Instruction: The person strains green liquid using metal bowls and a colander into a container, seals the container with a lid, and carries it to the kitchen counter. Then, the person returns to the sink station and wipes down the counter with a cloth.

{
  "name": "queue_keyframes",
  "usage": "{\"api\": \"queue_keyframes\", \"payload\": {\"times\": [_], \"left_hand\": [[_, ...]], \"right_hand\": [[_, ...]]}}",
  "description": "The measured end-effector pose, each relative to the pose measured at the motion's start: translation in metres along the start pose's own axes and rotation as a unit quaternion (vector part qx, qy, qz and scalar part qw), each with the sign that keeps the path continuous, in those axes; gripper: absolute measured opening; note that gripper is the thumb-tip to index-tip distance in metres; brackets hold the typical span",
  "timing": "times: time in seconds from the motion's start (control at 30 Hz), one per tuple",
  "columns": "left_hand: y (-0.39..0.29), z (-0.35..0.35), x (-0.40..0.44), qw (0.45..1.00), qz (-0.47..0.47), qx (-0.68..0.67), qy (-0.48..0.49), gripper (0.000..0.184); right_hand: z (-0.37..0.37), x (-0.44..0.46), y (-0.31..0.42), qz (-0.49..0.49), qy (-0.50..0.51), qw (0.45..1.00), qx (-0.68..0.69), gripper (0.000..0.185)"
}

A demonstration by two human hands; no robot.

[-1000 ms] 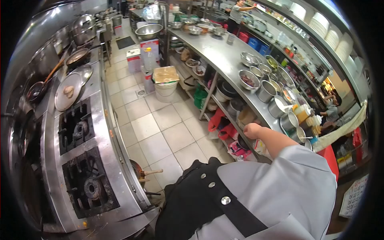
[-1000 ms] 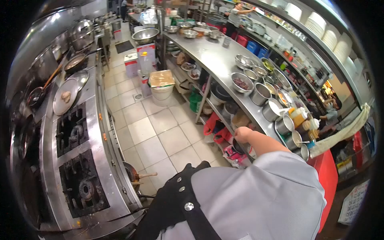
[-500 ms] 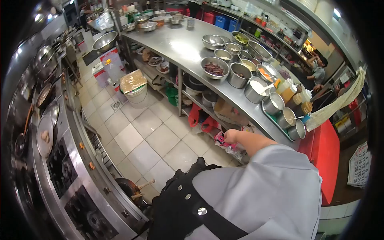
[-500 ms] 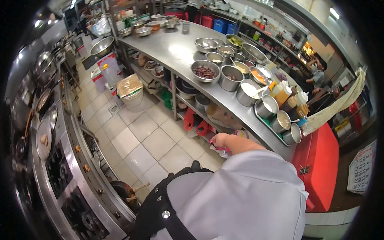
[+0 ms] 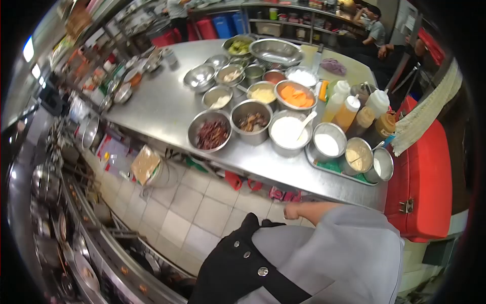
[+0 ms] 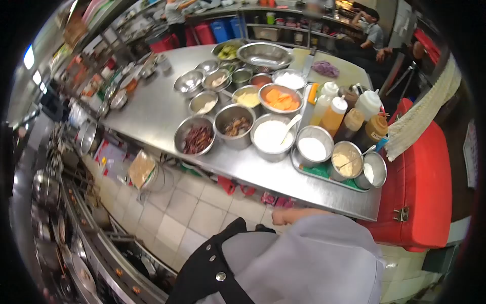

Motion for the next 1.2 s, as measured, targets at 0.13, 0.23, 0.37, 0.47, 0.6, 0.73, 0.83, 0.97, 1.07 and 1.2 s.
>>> {"api": "queue_keyframes", "payload": {"times": [0.13,0.23,0.37,0.47,0.6,0.73,0.83,0.97,1.07,1.2], "left_hand": [[0.056,-0.279,-0.026,0.933,0.167,-0.088,0.307,0.043],[-0.013,-0.459,-0.110,0.837,0.120,-0.163,0.508,0.045],[-0.068,-0.657,-0.195,0.701,0.144,-0.241,0.656,0.043],[-0.100,-0.778,-0.268,0.652,0.102,-0.211,0.721,0.048],[-0.103,-0.918,-0.347,0.628,0.085,-0.104,0.766,0.056],[-0.099,-0.989,-0.388,0.621,0.146,-0.051,0.768,0.050],[-0.093,-1.013,-0.419,0.581,0.211,-0.069,0.783,0.040],[-0.085,-1.045,-0.459,0.509,0.262,-0.115,0.812,0.031],[-0.093,-1.048,-0.470,0.489,0.280,-0.149,0.813,0.030],[-0.119,-1.033,-0.432,0.514,0.279,-0.226,0.779,0.027]], "right_hand": [[0.021,-0.072,-0.028,-0.114,-0.053,0.987,0.102,0.027],[-0.007,-0.076,-0.055,-0.101,-0.124,0.979,0.124,0.026],[-0.026,-0.138,-0.059,-0.230,-0.106,0.952,0.171,0.027],[-0.050,-0.168,-0.040,-0.273,-0.090,0.923,0.256,0.035],[-0.070,-0.228,-0.014,-0.461,-0.232,0.769,0.378,0.030],[-0.094,-0.249,0.049,-0.548,-0.313,0.573,0.523,0.026],[-0.070,-0.254,0.114,-0.580,-0.280,0.528,0.554,0.027],[-0.062,-0.225,0.168,-0.556,-0.271,0.586,0.524,0.026],[-0.035,-0.223,0.204,-0.559,-0.267,0.527,0.582,0.025],[-0.032,-0.212,0.216,-0.557,-0.284,0.530,0.573,0.025]]}}
Point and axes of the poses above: each hand's wrist, its own x-axis towards the middle knuckle, its own z-axis out of the back of the hand, y = z × x, the point moved 9 cm from there along x, towards the middle knuckle, and after that the axes turned 4 degrees about -x, right-handed, at the moved point
